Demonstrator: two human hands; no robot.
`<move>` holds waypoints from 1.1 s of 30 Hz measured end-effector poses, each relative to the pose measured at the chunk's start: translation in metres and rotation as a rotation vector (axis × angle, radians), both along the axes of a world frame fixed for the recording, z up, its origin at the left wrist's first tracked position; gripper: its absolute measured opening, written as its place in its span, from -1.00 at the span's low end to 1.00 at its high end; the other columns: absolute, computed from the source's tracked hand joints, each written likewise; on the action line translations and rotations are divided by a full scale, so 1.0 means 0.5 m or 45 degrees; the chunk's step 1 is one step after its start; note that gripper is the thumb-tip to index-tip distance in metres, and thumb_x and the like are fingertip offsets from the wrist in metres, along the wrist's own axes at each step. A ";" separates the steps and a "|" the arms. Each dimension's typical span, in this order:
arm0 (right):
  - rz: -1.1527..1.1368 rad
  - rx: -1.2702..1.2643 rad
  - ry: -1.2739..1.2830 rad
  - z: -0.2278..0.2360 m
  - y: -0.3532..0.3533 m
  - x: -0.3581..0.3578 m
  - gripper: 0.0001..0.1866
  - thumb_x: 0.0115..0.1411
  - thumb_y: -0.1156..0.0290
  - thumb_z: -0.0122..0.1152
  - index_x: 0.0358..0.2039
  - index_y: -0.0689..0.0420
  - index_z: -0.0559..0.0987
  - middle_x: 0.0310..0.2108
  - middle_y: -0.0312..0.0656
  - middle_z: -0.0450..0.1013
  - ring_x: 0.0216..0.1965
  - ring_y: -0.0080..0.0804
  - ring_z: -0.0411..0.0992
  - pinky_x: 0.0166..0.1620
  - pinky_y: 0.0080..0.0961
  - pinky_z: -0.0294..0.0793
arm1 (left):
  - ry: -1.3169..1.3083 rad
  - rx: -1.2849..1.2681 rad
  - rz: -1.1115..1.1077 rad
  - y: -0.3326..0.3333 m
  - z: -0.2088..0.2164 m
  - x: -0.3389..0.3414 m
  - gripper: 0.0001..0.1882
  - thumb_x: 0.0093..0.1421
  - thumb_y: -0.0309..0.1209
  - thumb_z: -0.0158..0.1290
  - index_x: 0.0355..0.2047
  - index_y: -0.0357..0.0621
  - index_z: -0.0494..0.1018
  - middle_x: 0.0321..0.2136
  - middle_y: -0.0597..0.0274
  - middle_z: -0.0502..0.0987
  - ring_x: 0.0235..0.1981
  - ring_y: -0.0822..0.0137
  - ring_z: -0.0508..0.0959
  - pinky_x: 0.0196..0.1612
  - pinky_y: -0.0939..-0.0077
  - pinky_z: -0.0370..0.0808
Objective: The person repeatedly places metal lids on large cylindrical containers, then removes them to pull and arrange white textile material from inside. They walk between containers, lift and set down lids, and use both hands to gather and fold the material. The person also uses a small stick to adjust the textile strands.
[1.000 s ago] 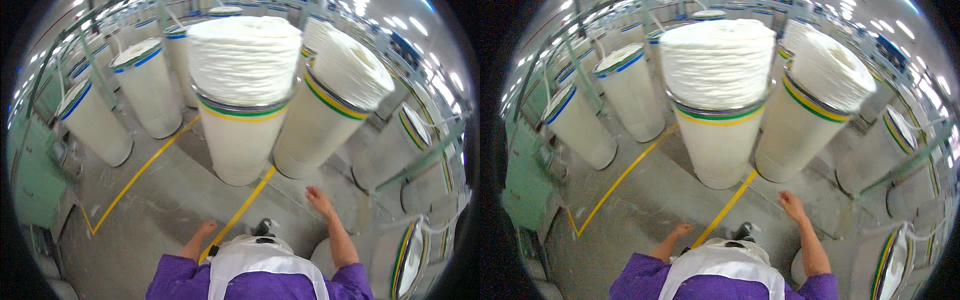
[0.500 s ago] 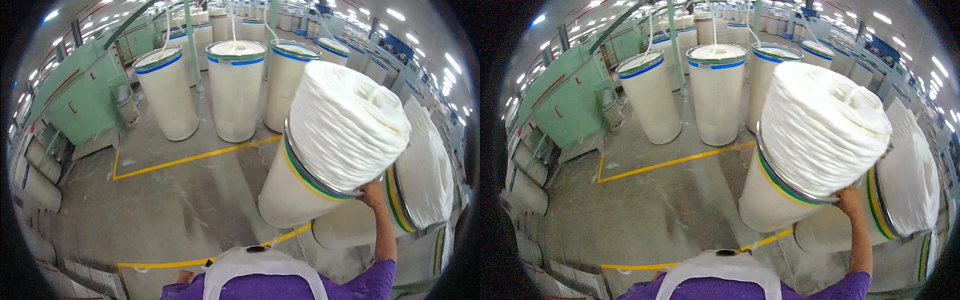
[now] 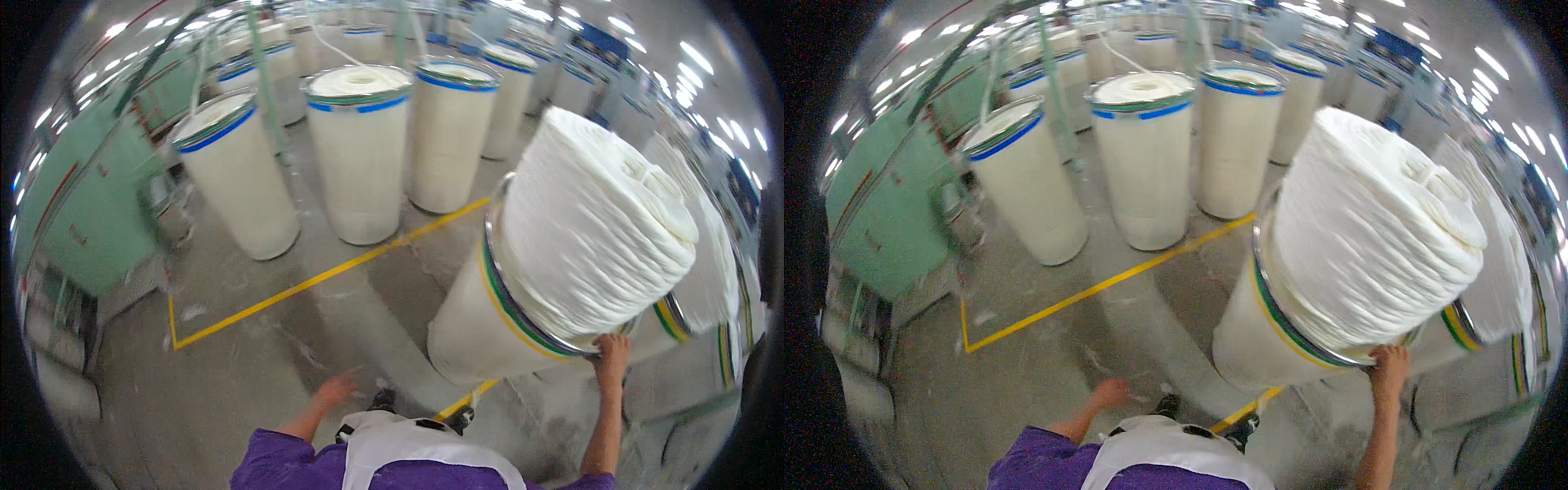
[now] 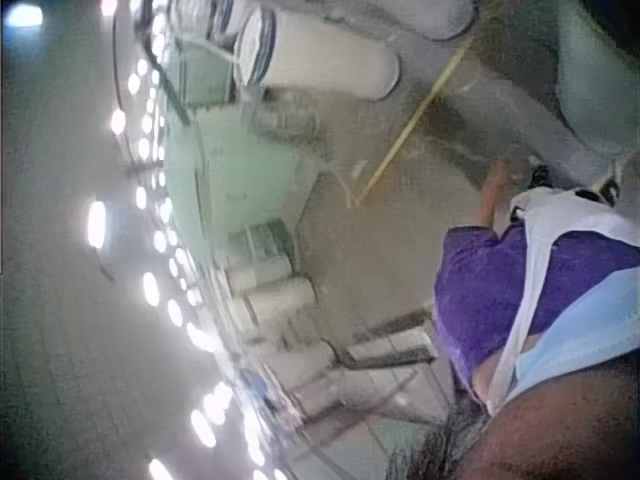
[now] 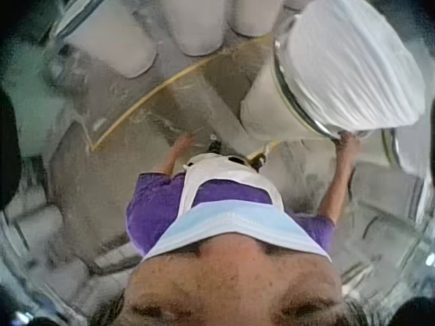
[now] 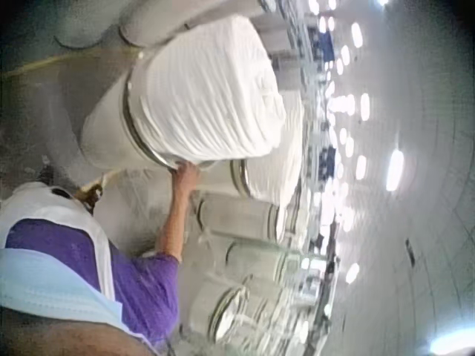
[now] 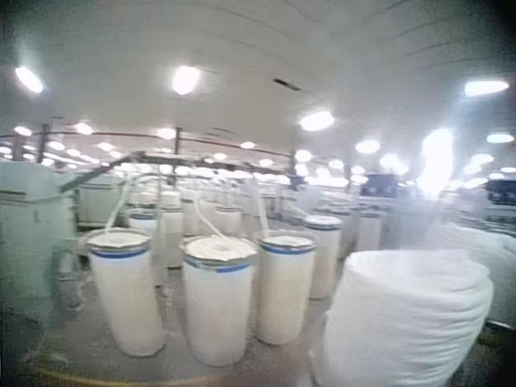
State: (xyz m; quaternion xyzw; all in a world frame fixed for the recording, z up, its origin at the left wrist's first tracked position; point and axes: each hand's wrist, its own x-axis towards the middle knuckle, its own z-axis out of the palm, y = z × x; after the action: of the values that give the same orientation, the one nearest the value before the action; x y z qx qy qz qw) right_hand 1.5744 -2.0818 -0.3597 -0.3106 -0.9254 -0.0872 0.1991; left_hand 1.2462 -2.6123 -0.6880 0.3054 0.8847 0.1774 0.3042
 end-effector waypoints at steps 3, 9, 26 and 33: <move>0.004 -0.212 0.130 0.017 -0.181 -0.038 -0.65 -0.33 0.42 0.55 -0.48 0.04 0.57 -0.46 -0.24 0.50 -0.29 -0.18 0.44 -0.11 -0.22 0.32 | -0.007 0.152 -0.032 0.096 0.211 -0.146 -0.51 0.20 -0.13 0.10 0.08 -0.09 0.43 0.00 0.03 0.51 0.02 -0.03 0.50 0.10 0.12 0.42; 0.155 -0.301 0.019 0.028 -0.428 -0.120 -0.77 0.01 0.17 0.34 -0.41 0.00 0.55 -0.46 -0.28 0.49 -0.34 -0.27 0.48 -0.25 -0.31 0.46 | 0.562 1.133 -0.514 0.338 0.574 -0.169 -0.38 -0.01 -0.20 0.34 0.02 -0.19 0.41 0.05 0.04 0.46 0.12 -0.01 0.40 0.16 0.15 0.35; 0.429 -0.275 0.227 0.012 -0.653 0.298 -0.69 -0.10 0.21 0.42 -0.39 -0.04 0.48 -0.41 -0.40 0.40 -0.25 -0.39 0.41 -0.10 -0.39 0.38 | 0.842 1.084 -1.232 0.142 0.645 0.282 -0.57 -0.17 0.01 0.35 -0.44 -0.04 0.57 -0.46 0.26 0.57 -0.29 0.13 0.56 -0.10 0.15 0.37; -0.096 -0.361 0.121 0.045 -0.734 0.536 -0.60 -0.09 0.29 0.46 -0.22 -0.01 0.52 -0.09 -0.32 0.44 0.14 -0.26 0.31 0.29 -0.31 0.20 | 0.536 0.755 -1.840 0.036 0.685 0.453 -0.48 0.02 -0.07 0.28 -0.06 -0.05 0.52 -0.18 0.22 0.60 -0.23 0.15 0.60 -0.14 0.20 0.50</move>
State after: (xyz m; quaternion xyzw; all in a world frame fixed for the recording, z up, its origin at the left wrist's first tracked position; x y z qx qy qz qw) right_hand 1.8422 -2.4489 -0.3372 -0.3738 -0.9057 0.0516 0.1934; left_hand 1.4727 -2.5944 -0.3454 0.8967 0.4234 0.1031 0.0772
